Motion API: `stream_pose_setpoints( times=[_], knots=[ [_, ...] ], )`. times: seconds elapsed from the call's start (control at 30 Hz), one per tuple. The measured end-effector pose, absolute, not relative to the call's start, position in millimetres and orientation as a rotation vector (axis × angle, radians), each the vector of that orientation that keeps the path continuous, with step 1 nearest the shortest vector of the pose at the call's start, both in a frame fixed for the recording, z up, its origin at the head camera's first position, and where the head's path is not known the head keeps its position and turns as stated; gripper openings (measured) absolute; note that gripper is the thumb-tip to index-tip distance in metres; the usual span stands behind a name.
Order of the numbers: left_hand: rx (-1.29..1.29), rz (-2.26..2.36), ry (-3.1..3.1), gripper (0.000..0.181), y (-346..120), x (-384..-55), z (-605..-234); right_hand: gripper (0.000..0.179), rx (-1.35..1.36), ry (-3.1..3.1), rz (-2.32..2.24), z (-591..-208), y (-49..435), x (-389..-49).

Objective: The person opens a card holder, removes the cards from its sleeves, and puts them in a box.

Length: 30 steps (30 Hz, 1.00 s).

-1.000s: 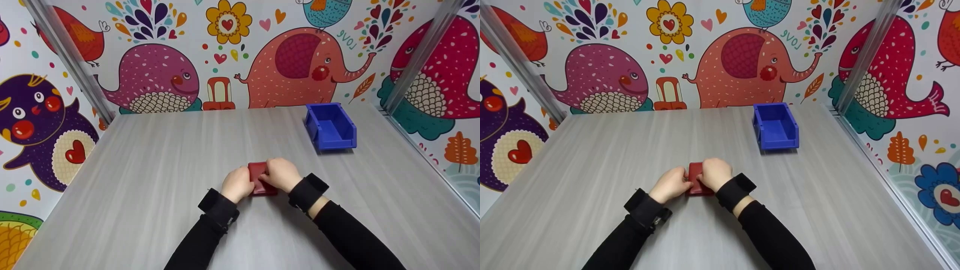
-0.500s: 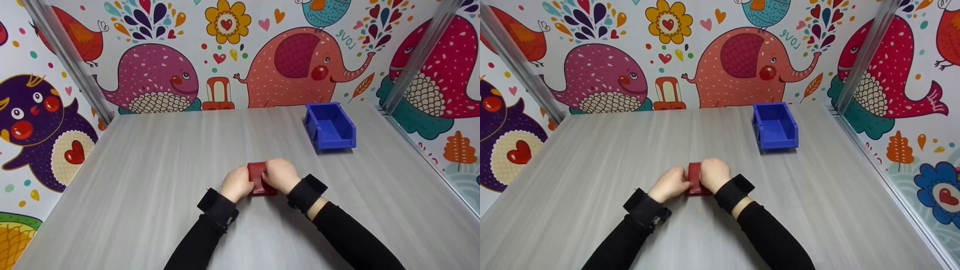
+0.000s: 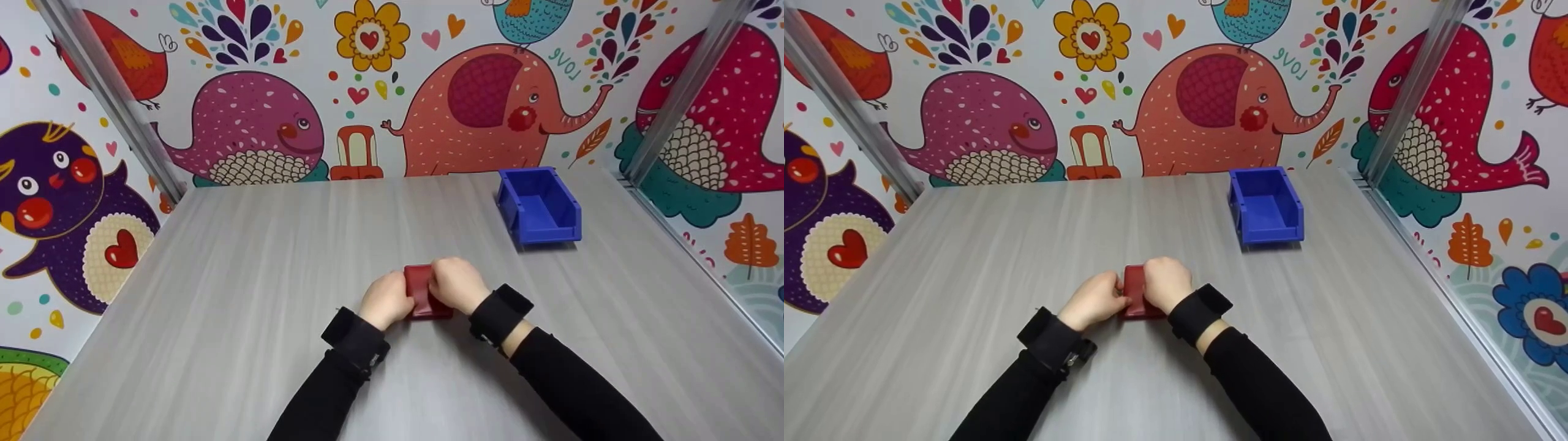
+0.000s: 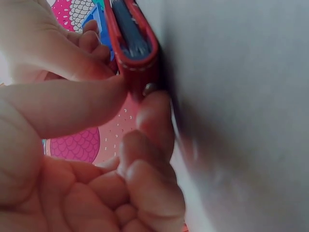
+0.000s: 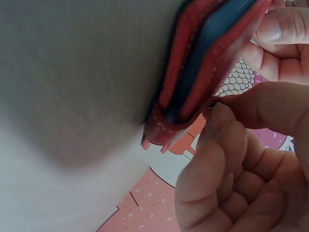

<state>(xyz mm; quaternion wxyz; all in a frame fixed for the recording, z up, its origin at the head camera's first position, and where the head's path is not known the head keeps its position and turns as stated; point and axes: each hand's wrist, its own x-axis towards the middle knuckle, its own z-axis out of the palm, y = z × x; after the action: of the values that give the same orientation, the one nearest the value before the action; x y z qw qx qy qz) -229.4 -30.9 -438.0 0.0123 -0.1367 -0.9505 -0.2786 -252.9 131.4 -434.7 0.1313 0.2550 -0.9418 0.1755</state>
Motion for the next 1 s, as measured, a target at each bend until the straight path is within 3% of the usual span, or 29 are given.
stream_pose_setpoints(
  times=[1.0],
  knots=[
    [-0.430,-0.876,-2.973,0.018,-31.0,-229.2,-437.3,0.016,0.631,-2.858,0.819,-436.4,141.3,-262.0]
  ],
)
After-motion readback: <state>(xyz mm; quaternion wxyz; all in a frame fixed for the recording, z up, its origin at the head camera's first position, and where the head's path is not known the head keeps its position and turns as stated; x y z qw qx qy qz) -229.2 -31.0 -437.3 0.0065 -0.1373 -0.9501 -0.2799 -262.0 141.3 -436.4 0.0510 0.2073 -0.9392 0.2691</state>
